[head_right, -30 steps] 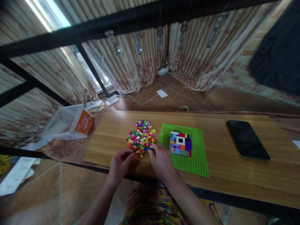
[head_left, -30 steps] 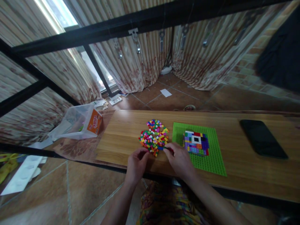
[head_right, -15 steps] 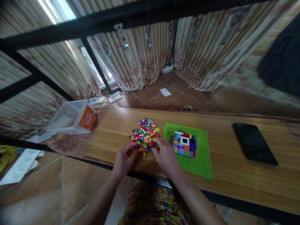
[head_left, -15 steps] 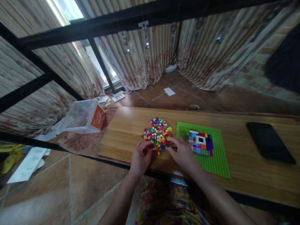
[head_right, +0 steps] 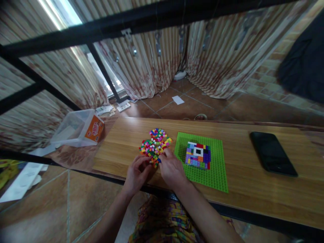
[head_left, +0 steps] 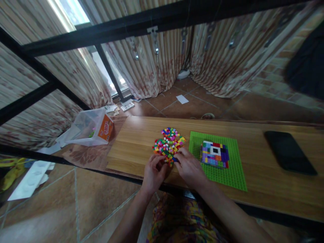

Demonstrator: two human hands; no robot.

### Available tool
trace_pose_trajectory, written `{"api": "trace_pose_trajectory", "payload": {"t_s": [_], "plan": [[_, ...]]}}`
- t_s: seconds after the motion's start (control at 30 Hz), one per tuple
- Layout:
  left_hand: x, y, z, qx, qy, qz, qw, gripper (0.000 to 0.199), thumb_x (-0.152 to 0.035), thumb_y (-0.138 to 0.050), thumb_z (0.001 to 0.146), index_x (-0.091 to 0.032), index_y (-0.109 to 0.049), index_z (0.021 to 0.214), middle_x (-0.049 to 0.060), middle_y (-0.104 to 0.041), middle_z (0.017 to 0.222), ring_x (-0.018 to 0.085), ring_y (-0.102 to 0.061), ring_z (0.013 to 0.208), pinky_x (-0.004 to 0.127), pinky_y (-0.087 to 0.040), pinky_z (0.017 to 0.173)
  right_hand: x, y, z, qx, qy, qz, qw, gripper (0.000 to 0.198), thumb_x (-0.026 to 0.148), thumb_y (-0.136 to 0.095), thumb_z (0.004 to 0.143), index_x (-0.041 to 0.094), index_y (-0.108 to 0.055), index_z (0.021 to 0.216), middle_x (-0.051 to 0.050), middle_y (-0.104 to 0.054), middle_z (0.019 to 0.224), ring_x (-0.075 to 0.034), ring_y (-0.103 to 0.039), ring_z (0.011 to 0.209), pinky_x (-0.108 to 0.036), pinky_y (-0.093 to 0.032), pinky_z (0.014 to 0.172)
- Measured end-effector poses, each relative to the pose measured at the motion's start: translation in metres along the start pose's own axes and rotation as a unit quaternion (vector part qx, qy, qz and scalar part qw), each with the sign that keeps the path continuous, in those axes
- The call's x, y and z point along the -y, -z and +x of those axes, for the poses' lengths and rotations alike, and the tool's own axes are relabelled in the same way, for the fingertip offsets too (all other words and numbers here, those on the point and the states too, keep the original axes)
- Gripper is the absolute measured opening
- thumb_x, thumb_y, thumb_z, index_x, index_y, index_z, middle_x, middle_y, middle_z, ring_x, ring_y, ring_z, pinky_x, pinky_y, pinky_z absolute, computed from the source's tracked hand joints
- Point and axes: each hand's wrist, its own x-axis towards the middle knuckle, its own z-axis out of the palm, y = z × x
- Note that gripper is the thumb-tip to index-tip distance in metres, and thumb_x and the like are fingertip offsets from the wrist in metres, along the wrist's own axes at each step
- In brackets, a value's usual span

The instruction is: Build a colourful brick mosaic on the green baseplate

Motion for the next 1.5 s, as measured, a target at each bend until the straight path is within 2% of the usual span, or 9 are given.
{"api": "trace_pose_trajectory", "payload": {"t_s": [0.17, 0.37, 0.53, 0.63, 0.77, 0.9, 1.07, 1.3, 1.5], "plan": [[-0.001, 0.002, 0.002, 0.002, 0.001, 0.010, 1.000, 0.018, -0.016, -0.061, 0.079, -0.019, -0.067, 0.095, 0.005, -0.060, 0.098, 0.013, -0.059, 0.078, 0.028, -0.051, 0.073, 0.002, -0.008, -0.003, -0.009, -0.007, -0.016, 1.000, 0.015, 0.015, -0.048, 0.088, 0.019, -0.062, 0.086, -0.010, -0.058, 0.104, -0.022, -0.057, 0.094, -0.030, -0.047, 0.077], [-0.001, 0.005, 0.004, -0.024, -0.013, 0.029, 0.999, 0.019, -0.024, -0.061, 0.082, -0.019, -0.066, 0.100, 0.004, -0.061, 0.094, 0.012, -0.056, 0.071, 0.027, -0.050, 0.072, 0.006, 0.005, -0.012, -0.087, -0.036, 0.072, 0.993, 0.015, 0.018, -0.047, 0.091, 0.018, -0.062, 0.093, -0.008, -0.063, 0.101, -0.020, -0.059, 0.095, -0.031, -0.047, 0.081], [-0.023, -0.006, 0.003, 0.002, -0.039, 0.008, 0.999, 0.019, -0.025, -0.058, 0.085, -0.019, -0.064, 0.102, 0.005, -0.063, 0.097, 0.013, -0.059, 0.074, 0.025, -0.049, 0.069, -0.009, 0.027, -0.050, -0.120, -0.096, 0.231, 0.961, 0.008, 0.021, -0.056, 0.086, 0.022, -0.064, 0.085, -0.001, -0.067, 0.082, -0.015, -0.062, 0.076, -0.026, -0.047, 0.071], [-0.042, -0.024, 0.001, 0.054, -0.051, -0.002, 0.997, 0.018, -0.022, -0.056, 0.085, -0.020, -0.065, 0.100, 0.004, -0.064, 0.093, 0.014, -0.060, 0.078, 0.025, -0.049, 0.069, -0.031, 0.037, -0.079, -0.157, -0.159, 0.279, 0.934, 0.010, 0.028, -0.058, 0.085, 0.022, -0.066, 0.084, -0.002, -0.068, 0.084, -0.017, -0.064, 0.078, -0.027, -0.049, 0.070], [-0.058, -0.053, -0.001, 0.125, -0.063, -0.013, 0.990, 0.021, -0.019, -0.055, 0.083, -0.020, -0.065, 0.101, 0.005, -0.064, 0.091, 0.014, -0.059, 0.073, 0.025, -0.048, 0.067, -0.068, 0.050, -0.104, -0.243, -0.216, 0.269, 0.907, 0.019, 0.037, -0.059, 0.083, 0.022, -0.070, 0.089, -0.005, -0.070, 0.090, -0.021, -0.065, 0.083, -0.033, -0.052, 0.072], [-0.067, -0.071, -0.002, 0.171, -0.071, -0.008, 0.983, 0.025, -0.018, -0.054, 0.084, -0.019, -0.063, 0.107, 0.005, -0.064, 0.091, 0.013, -0.058, 0.071, 0.026, -0.047, 0.066, -0.089, 0.061, -0.109, -0.282, -0.240, 0.250, 0.895, 0.024, 0.039, -0.059, 0.083, 0.020, -0.070, 0.093, -0.007, -0.071, 0.089, -0.021, -0.067, 0.081, -0.035, -0.053, 0.073], [-0.075, -0.079, -0.002, 0.178, -0.065, -0.010, 0.982, 0.027, -0.018, -0.054, 0.084, -0.019, -0.063, 0.109, 0.004, -0.063, 0.088, 0.013, -0.057, 0.068, 0.025, -0.046, 0.064, -0.089, 0.058, -0.101, -0.316, -0.252, 0.205, 0.891, 0.024, 0.039, -0.060, 0.083, 0.019, -0.070, 0.092, -0.009, -0.072, 0.089, -0.021, -0.067, 0.075, -0.034, -0.054, 0.069], [-0.080, -0.091, -0.006, 0.213, -0.046, -0.024, 0.976, 0.031, -0.020, -0.054, 0.084, -0.018, -0.060, 0.114, 0.005, -0.065, 0.089, 0.013, -0.058, 0.067, 0.026, -0.047, 0.065, -0.079, 0.044, -0.090, -0.329, -0.217, 0.121, 0.911, 0.020, 0.032, -0.056, 0.086, 0.017, -0.068, 0.092, -0.006, -0.069, 0.081, -0.017, -0.063, 0.069, -0.031, -0.051, 0.065], [-0.077, -0.100, -0.005, 0.228, -0.064, -0.027, 0.971, 0.035, -0.020, -0.054, 0.084, -0.021, -0.058, 0.119, 0.004, -0.065, 0.089, 0.013, -0.057, 0.066, 0.026, -0.046, 0.063, -0.083, 0.042, -0.087, -0.318, -0.213, 0.161, 0.910, 0.021, 0.035, -0.060, 0.083, 0.019, -0.069, 0.093, -0.006, -0.068, 0.081, -0.017, -0.063, 0.070, -0.031, -0.051, 0.065]]}}
